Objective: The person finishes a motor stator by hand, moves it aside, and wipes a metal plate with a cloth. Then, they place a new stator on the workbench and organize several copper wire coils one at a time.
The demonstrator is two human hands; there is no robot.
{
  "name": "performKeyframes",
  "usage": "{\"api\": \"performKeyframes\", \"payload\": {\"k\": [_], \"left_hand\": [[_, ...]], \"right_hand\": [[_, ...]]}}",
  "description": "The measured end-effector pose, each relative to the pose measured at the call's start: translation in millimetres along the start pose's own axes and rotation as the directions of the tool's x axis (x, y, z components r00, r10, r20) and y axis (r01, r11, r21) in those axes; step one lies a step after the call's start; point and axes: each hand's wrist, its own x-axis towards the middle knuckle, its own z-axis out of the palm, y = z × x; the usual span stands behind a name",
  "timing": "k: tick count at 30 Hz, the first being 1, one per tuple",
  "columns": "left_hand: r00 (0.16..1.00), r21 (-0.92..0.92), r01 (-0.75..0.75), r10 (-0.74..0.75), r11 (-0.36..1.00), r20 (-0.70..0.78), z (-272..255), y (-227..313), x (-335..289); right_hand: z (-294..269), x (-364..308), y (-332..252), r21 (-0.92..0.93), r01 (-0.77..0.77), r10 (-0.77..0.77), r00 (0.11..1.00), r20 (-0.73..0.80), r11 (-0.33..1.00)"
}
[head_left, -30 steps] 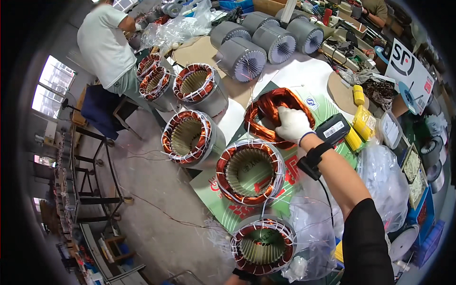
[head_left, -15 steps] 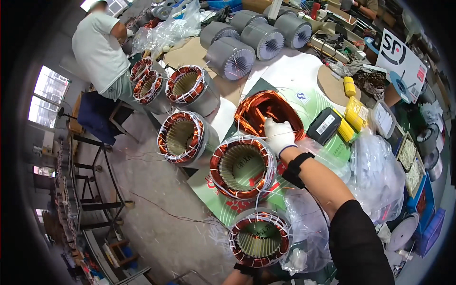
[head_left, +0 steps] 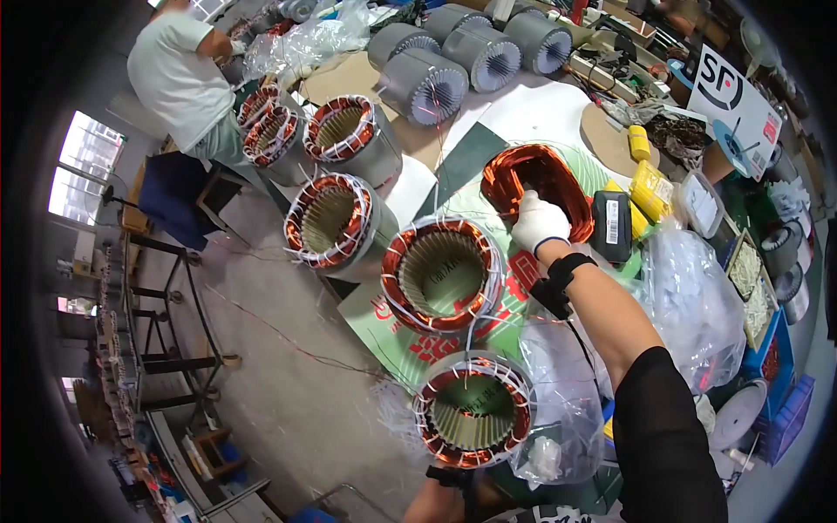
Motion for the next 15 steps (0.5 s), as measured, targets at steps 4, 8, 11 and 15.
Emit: {"api": "performKeyframes", "payload": {"k": [4,8,11,15], "left_hand": [[1.0,-0.039,0.016,-0.016,0.999,-0.007,-5,-19,-17],[1.0,-0.068,0.022,-0.023,0.997,-0.018,-12,-33,-37],[1.0,-0.086,-0.008,0.006,0.996,-0.024,-10,-30,-44],[0.97,0.422,-0.201,0.238,0.884,-0.038,-11,-35,-35]], "right_hand": [[-12,-13,8,0.027,-0.047,0.046,0.998,0.049,0.999],[-33,12,38,0.479,-0.14,0.123,0.99,0.068,0.867],[-47,2,57,0.953,-0.159,0.073,0.987,0.145,0.259],[-58,-10,82,0.997,-0.08,0.188,0.979,0.083,-0.024]]}}
